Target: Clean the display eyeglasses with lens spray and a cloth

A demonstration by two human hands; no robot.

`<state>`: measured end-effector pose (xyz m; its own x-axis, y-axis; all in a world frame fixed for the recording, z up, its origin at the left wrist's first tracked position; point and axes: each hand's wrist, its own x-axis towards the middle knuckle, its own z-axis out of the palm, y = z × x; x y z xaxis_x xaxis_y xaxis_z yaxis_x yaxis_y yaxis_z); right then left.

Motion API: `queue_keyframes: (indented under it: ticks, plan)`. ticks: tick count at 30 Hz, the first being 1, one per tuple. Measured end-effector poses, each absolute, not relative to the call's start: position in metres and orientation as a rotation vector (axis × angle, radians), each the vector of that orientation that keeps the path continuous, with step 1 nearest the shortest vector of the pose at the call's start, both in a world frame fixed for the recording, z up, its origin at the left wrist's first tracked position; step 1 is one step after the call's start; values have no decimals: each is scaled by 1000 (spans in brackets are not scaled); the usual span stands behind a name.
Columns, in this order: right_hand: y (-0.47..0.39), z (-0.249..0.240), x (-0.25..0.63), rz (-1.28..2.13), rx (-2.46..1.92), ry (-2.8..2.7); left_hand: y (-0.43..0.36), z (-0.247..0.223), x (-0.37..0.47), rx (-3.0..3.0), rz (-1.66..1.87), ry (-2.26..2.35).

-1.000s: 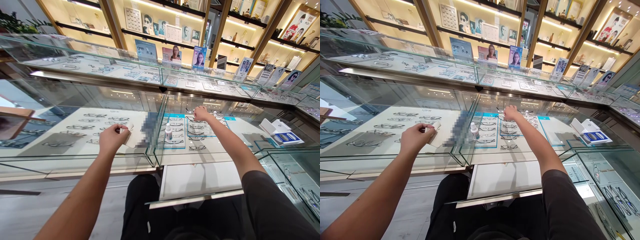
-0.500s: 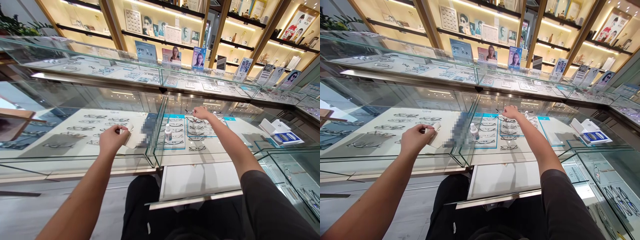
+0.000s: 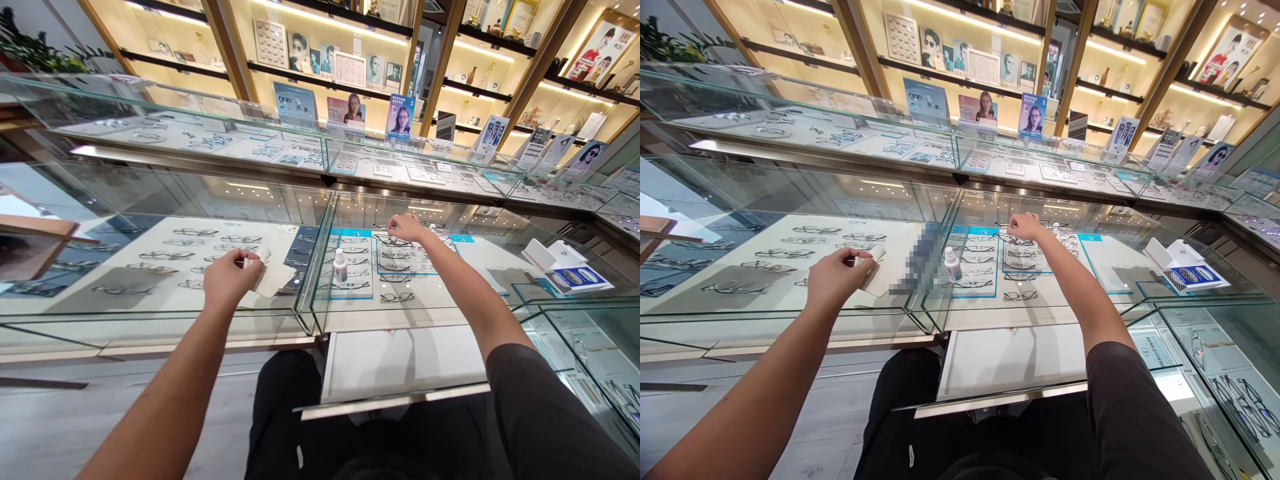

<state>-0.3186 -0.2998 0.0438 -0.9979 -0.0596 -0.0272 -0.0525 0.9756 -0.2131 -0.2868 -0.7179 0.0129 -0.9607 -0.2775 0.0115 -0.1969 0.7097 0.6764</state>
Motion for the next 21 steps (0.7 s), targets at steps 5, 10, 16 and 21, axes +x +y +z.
queue_keyframes:
  ticks: [5,10,16,21]
  plan:
    - [-296,42,-305,-262,-146,3071,-715,15,-286,416,-1067,-2812]
    - [-301,38,-296,-200,-161,3097,-714,18,-286,442,-1061,-2821]
    - [-302,37,-296,-171,-177,3125,-712,20,-285,434,-1060,-2818]
    - [-294,38,-295,-180,-217,3107,-712,23,-283,425,-1087,-2820]
